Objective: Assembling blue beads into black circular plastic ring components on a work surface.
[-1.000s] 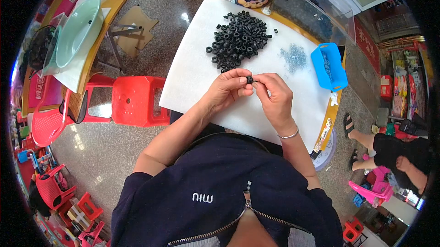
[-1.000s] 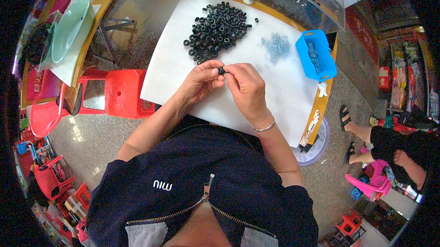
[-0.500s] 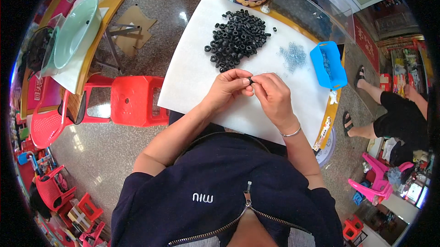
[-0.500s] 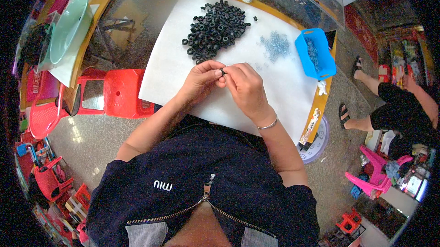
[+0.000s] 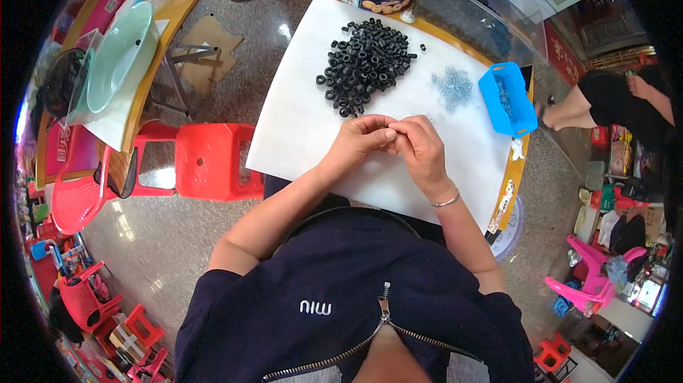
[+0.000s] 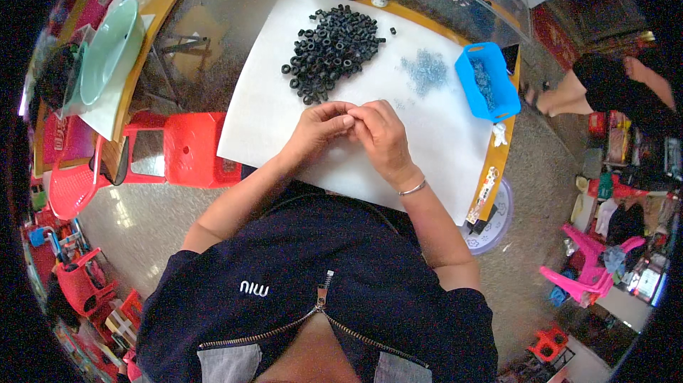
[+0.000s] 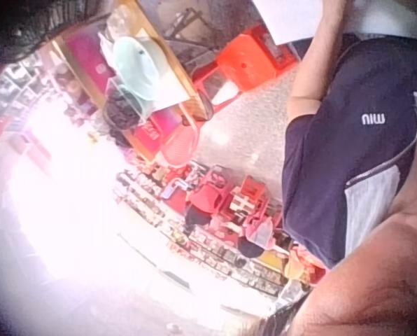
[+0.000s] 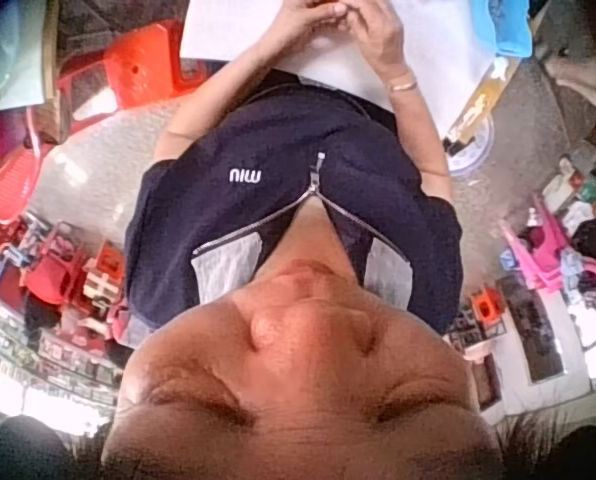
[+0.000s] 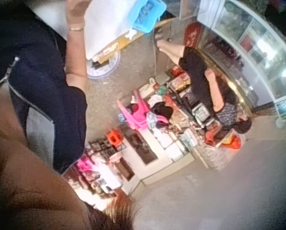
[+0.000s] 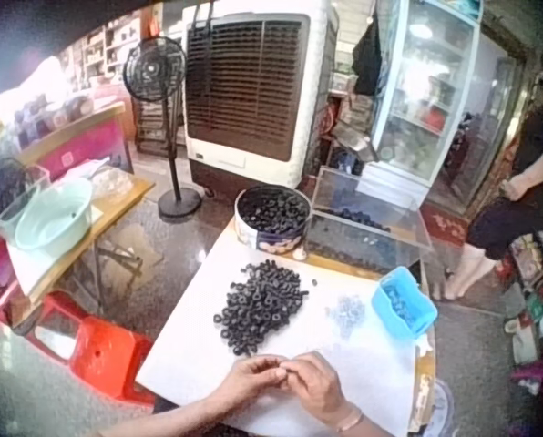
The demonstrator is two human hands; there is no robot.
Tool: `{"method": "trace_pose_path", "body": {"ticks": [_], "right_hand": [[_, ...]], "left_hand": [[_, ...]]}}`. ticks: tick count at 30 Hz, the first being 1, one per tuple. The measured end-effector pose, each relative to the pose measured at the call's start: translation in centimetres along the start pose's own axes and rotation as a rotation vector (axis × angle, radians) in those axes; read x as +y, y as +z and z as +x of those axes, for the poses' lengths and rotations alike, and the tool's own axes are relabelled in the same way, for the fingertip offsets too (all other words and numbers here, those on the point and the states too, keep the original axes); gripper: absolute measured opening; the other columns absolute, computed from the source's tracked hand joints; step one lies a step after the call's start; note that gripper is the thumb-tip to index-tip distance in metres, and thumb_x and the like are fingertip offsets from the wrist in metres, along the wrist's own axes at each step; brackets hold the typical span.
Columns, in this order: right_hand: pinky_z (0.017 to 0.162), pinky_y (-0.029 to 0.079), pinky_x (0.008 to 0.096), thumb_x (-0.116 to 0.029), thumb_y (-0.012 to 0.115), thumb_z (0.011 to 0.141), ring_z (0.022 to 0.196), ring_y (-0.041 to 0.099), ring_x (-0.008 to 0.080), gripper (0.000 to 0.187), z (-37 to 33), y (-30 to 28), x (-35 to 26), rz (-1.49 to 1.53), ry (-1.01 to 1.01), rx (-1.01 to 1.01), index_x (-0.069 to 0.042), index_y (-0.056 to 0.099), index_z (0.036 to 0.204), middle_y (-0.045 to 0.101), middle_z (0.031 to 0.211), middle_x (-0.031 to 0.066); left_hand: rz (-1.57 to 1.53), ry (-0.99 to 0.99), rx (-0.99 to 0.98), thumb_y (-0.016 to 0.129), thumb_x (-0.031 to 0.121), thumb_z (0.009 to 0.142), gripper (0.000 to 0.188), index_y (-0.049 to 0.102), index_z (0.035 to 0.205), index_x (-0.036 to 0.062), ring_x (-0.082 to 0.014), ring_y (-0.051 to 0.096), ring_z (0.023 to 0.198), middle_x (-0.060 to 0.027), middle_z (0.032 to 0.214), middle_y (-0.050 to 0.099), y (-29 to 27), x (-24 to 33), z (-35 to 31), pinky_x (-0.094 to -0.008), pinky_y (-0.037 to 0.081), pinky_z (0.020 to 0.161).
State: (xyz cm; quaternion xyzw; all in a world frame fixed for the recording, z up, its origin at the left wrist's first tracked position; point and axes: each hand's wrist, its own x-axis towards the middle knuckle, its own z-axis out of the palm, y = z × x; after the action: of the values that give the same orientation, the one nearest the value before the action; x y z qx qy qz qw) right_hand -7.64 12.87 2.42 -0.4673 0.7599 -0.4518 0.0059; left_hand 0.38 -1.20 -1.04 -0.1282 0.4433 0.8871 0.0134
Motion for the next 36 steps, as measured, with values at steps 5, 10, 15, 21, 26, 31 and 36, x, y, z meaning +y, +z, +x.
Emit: {"method": "trace_pose_path", "body": {"ticks": [5, 10, 15, 21, 26, 31, 36], "right_hand": [[0.065, 0.05, 0.0312, 0.005, 0.056, 0.081, 0.075, 0.06, 0.0218, 0.018, -0.2, -0.3, -0.4, 0.134, 0.124, -0.068, -0.001, 0.061, 0.097, 0.057, 0.087, 0.0099], [0.063, 0.053, 0.0254, 0.006, 0.053, 0.086, 0.072, 0.063, 0.0155, 0.016, -0.1, -0.2, -1.1, 0.202, 0.198, -0.026, 0.002, 0.062, 0.098, 0.058, 0.09, 0.0093], [0.063, 0.054, 0.0252, 0.006, 0.053, 0.086, 0.072, 0.063, 0.015, 0.015, -0.1, -0.1, -1.1, 0.161, 0.218, 0.01, 0.003, 0.062, 0.096, 0.058, 0.092, 0.0096], [0.069, 0.051, 0.0285, -0.003, 0.054, 0.088, 0.079, 0.061, 0.0179, 0.013, -0.3, 0.4, -0.6, 0.12, 0.246, 0.062, 0.001, 0.062, 0.098, 0.056, 0.099, 0.0107], [0.07, 0.05, 0.0284, -0.006, 0.051, 0.091, 0.081, 0.059, 0.0195, 0.017, -0.4, 1.9, -1.2, 0.256, 0.293, 0.088, -0.002, 0.06, 0.104, 0.053, 0.105, 0.0123], [0.077, 0.048, 0.0306, -0.007, 0.052, 0.09, 0.089, 0.056, 0.0223, 0.02, -0.4, 1.8, -1.5, 0.195, 0.271, 0.062, -0.003, 0.063, 0.106, 0.053, 0.102, 0.0116], [0.087, 0.043, 0.0325, -0.005, 0.058, 0.083, 0.097, 0.049, 0.0238, 0.023, 0.2, 0.4, -1.0, 0.09, 0.136, -0.03, -0.005, 0.066, 0.105, 0.053, 0.1, 0.008]], "left_hand": [[-0.034, -0.065, -0.026, 0.058, 0.011, 0.09, 0.026, 0.058, 0.11, -0.0071, -0.0139, 0.063, 0.08, -0.0098, 0.094, 0.064, -0.3, 0.3, 0.2, -0.0246, 0.052, 0.074], [-0.047, -0.085, -0.008, 0.057, 0.008, 0.09, 0.03, 0.054, 0.114, -0.0096, -0.0169, 0.063, 0.085, -0.0121, 0.098, 0.063, 0.0, 0.6, 0.2, -0.0269, 0.053, 0.08], [-0.013, -0.047, 0.036, 0.053, 0.005, 0.091, 0.029, 0.053, 0.116, -0.0099, -0.0173, 0.064, 0.085, -0.0126, 0.1, 0.063, 0.3, 0.4, 0.1, -0.0273, 0.053, 0.08], [0.024, -0.016, 0.0, 0.05, 0.008, 0.092, 0.027, 0.054, 0.115, -0.0063, -0.0138, 0.06, 0.069, -0.0065, 0.083, 0.059, -0.2, -0.4, 0.3, -0.0248, 0.052, 0.066], [0.135, 0.055, 0.059, 0.047, 0.01, 0.093, 0.022, 0.055, 0.109, -0.0035, -0.0102, 0.056, 0.058, -0.0027, 0.072, 0.054, 0.6, -0.6, -0.1, -0.0223, 0.046, 0.057], [0.03, -0.01, 0.01, 0.049, 0.013, 0.094, 0.025, 0.053, 0.111, -0.005, -0.0111, 0.056, 0.064, -0.0043, 0.08, 0.057, -0.2, -0.6, 0.0, -0.0239, 0.047, 0.054], [-0.169, -0.097, -0.136, 0.054, 0.017, 0.092, 0.03, 0.053, 0.113, -0.0047, -0.0097, 0.055, 0.066, -0.0049, 0.084, 0.059, -0.9, 0.9, 0.0, -0.0239, 0.048, 0.056]]}}
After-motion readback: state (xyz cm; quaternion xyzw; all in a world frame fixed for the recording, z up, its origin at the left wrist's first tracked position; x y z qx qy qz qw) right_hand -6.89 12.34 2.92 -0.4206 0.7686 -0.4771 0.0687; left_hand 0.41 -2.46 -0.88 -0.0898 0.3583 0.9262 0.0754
